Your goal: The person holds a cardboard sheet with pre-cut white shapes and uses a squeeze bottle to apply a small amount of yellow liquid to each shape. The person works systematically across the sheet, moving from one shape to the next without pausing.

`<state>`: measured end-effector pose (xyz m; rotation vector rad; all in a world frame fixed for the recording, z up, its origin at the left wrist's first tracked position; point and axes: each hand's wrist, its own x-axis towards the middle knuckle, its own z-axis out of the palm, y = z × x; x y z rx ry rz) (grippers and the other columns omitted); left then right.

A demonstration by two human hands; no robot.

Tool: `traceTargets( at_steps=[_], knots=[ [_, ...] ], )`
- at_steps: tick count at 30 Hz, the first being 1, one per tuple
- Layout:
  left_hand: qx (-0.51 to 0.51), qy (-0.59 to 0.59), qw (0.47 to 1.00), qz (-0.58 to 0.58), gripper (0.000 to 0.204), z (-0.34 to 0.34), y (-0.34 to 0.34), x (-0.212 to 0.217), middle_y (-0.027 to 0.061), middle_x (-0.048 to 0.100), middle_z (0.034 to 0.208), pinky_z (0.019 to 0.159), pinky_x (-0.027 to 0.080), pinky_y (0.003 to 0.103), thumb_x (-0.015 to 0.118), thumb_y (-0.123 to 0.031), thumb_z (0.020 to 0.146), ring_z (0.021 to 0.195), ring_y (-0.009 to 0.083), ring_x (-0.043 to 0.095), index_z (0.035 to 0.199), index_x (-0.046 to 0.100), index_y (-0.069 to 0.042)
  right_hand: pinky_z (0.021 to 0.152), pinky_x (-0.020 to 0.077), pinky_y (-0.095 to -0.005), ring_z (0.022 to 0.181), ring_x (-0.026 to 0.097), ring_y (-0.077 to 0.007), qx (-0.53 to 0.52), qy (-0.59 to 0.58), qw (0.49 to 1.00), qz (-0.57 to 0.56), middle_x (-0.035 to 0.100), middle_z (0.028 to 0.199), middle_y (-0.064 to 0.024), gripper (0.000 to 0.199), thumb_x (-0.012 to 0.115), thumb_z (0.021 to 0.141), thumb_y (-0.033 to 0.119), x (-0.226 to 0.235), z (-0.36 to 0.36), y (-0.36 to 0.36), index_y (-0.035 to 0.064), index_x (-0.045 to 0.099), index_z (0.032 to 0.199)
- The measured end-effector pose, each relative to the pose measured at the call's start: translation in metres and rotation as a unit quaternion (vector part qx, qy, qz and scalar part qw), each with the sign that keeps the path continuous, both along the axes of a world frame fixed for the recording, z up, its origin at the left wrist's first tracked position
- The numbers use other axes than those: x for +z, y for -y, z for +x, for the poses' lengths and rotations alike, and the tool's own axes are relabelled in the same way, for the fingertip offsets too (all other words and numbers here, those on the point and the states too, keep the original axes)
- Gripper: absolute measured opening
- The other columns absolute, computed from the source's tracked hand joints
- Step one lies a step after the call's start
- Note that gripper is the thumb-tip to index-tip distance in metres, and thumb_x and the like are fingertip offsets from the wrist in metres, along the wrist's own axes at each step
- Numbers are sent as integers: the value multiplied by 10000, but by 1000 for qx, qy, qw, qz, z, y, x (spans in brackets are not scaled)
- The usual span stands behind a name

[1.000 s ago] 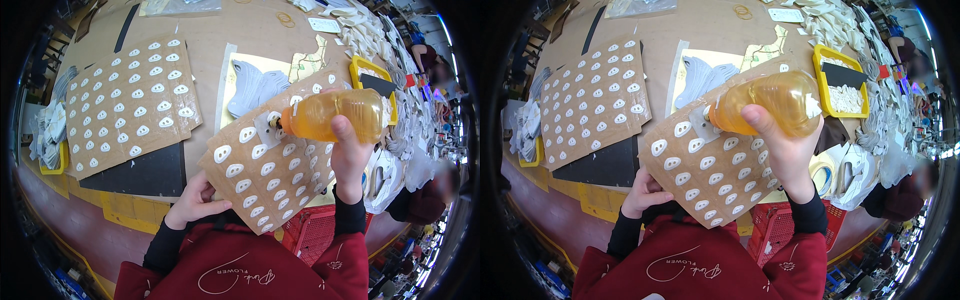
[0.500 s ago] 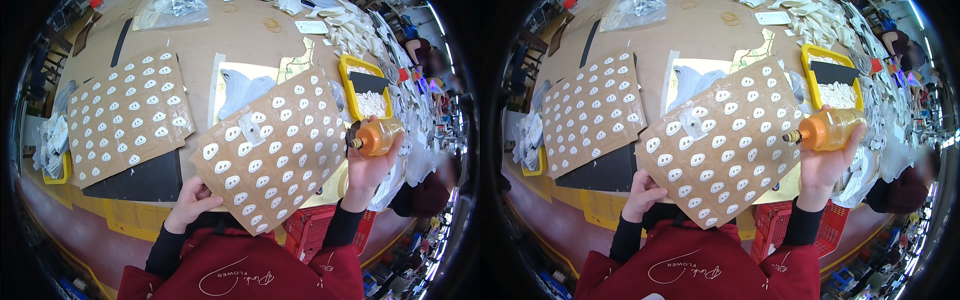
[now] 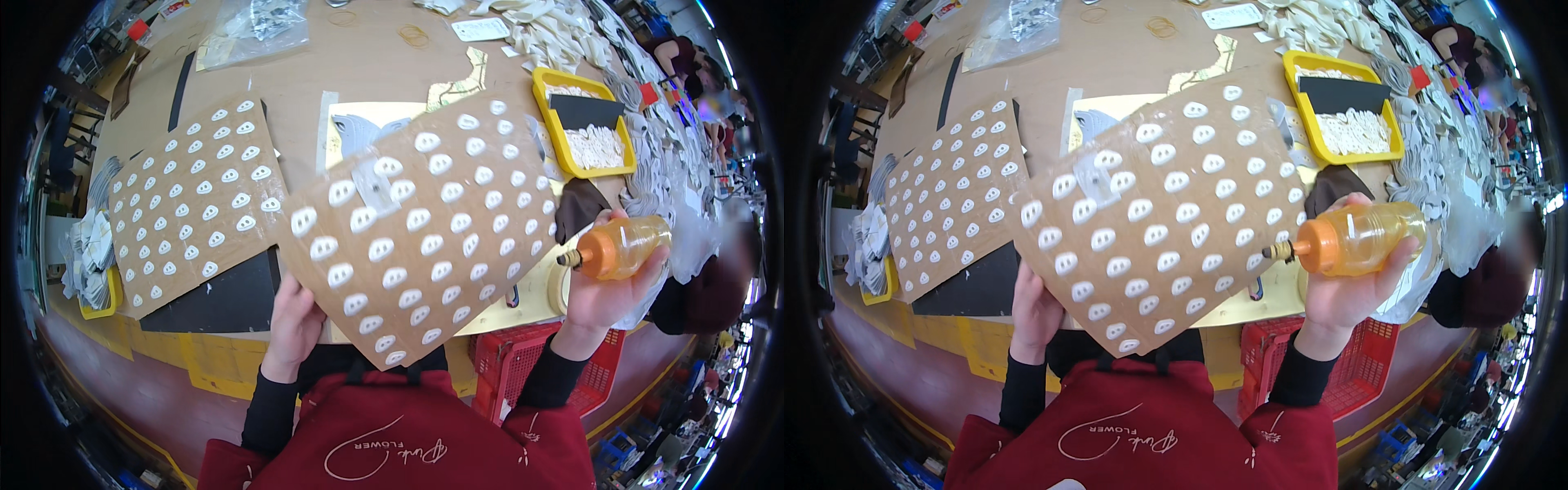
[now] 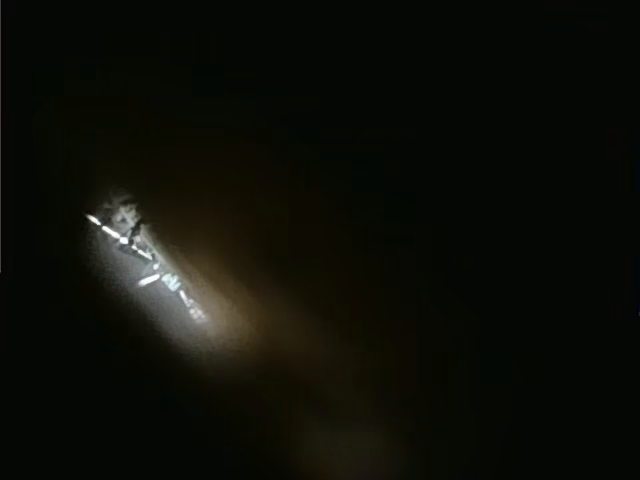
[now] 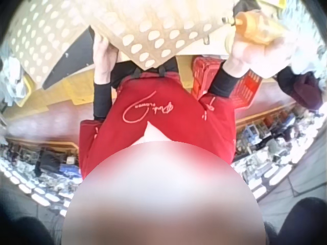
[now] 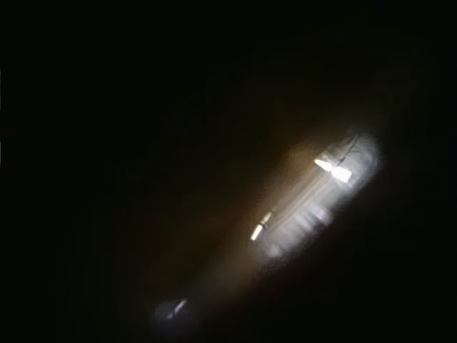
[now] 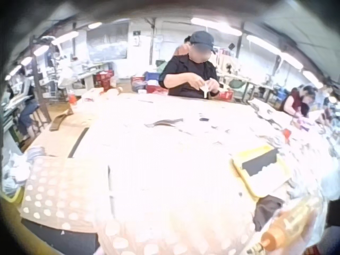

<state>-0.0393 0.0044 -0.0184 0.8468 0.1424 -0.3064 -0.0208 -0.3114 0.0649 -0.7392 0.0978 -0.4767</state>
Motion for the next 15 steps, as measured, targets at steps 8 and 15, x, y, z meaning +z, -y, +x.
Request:
traceTargets(
  at_steps=[8,15],
  knots=[
    [-1,24,998,-59,721,17,14,7,151,364,1292,970,356,391,586,-160,746,1172,277,405,1332,190,-22,760,470,-348,944,540,-200,-127,-112,972,-161,528,1059,-126,504,458,843,483,-25,-28,-3,60,452,1118],
    [31,8,995,-93,652,13,9,-8,158,401,1271,961,372,409,562,-108,752,1151,287,433,1318,248,-34,792,444,-323,908,539,-197,-201,-156,937,-239,507,1014,-122,576,547,768,469,-51,-55,-21,-22,466,1058]
  ],
)
